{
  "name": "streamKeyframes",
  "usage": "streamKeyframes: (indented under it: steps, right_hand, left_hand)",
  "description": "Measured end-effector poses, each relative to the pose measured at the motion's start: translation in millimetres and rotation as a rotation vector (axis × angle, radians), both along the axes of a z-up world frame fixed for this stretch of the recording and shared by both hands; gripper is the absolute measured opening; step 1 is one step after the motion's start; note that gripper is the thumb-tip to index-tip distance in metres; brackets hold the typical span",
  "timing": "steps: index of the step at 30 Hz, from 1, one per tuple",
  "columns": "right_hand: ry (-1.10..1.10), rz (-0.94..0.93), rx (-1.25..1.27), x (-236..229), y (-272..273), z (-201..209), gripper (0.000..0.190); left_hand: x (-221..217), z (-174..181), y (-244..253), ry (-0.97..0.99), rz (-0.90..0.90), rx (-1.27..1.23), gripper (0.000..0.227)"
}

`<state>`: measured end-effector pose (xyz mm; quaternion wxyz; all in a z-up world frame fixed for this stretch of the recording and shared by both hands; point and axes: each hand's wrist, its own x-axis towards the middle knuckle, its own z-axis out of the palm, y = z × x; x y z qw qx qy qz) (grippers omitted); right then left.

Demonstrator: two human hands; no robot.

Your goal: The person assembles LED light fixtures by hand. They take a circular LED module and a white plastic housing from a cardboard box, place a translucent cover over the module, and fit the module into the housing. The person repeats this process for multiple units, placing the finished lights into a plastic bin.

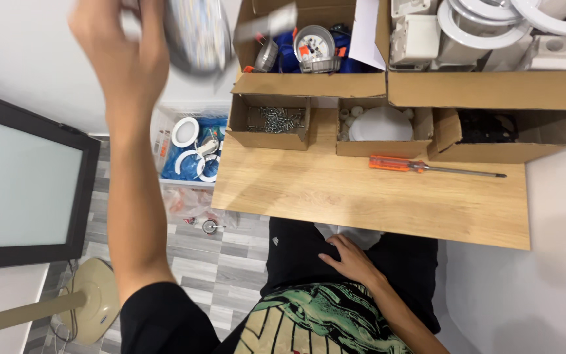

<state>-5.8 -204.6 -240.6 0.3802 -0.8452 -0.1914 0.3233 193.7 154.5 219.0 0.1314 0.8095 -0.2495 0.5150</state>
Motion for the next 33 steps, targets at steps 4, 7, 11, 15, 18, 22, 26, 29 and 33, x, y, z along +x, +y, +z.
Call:
streamKeyframes:
  steps: [4,7,11,15,18,22,26,29,33]
  right_hand:
    - [-0.003,0.039,0.025,1.2,-2.1,14.7,0.056]
    - [-0.017,0.080,0.058,0.1,-6.5,33.0,0.051]
    - [-0.029,0.128,0.082,-0.1,-15.1,51.0,0.048]
    - [0.086,0.190,0.089,12.0,-29.3,113.6,0.048]
    - [0.126,0.292,0.168,22.7,-40.1,170.7,0.036]
    - [0.014,0.360,0.428,39.3,-60.0,237.7,0.027]
    - [-0.298,0.071,0.574,58.6,-94.1,292.2,0.023]
    - [-0.554,-0.146,0.498,96.8,-123.4,306.1,0.023]
    - [-0.935,-0.474,0.374,153.7,-145.4,331.3,0.026]
  left_hand:
    - [-49.1,-57.0,-9.1,0.272,-0.022,-0.079,0.008]
    - [-79.5,-108.2,-14.6,0.414,0.009,-0.198,0.015]
    - [-103.9,-157.5,-14.3,0.567,0.062,-0.315,0.017]
    - [-114.8,-193.2,-14.3,0.606,0.090,-0.388,0.015]
    - [-119.0,-212.1,-21.9,0.656,0.104,-0.430,0.014]
    - [-119.7,-231.6,-31.7,0.764,0.105,-0.544,0.015]
    - [-121.3,-239.4,-37.9,0.842,0.139,-0.607,0.016]
    - [-120.6,-247.1,-35.5,0.830,0.142,-0.616,0.015]
    - [-123.3,-254.6,-35.5,0.847,0.162,-0.635,0.016]
